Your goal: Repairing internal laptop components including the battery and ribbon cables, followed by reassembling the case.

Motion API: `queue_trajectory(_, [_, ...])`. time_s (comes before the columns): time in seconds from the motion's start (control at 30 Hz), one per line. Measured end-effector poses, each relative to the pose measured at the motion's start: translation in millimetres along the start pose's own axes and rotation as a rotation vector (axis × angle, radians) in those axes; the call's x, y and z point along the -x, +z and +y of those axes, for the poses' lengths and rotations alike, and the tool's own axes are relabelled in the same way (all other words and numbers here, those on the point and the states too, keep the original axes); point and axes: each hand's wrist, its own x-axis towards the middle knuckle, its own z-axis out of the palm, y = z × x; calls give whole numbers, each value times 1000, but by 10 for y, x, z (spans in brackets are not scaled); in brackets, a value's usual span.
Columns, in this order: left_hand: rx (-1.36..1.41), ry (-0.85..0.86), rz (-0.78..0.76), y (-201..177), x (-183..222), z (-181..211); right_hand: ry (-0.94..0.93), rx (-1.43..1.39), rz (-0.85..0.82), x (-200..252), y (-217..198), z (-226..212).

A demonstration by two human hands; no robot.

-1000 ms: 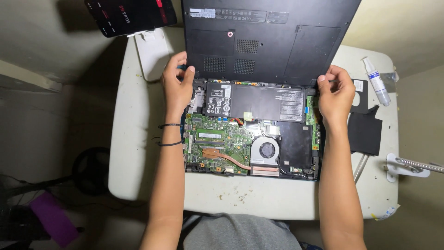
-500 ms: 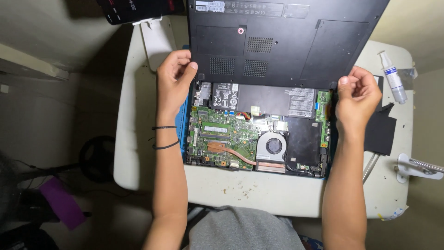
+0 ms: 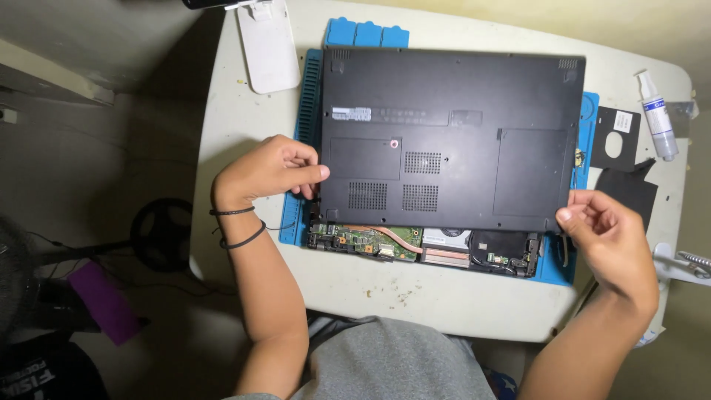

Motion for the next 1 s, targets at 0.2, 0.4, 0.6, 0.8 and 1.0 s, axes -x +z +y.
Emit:
queue_trajectory(0.2, [-78, -257, 29, 49, 116, 159, 246, 43, -70, 207, 96, -201])
queue_trajectory(0.4, [-128, -375, 37, 104, 138, 242, 317, 151, -79, 262, 96, -370])
queue_trajectory(0.6, [-211, -387, 37, 118, 120, 357, 291, 228, -100, 228, 48, -321])
queue_trajectory(0.8, [-184, -408, 48, 131, 133, 332, 361, 130, -156, 257, 17, -58])
queue_trajectory(1.0, [-206, -415, 82, 160, 204, 352, 400, 183, -208, 277, 6, -204])
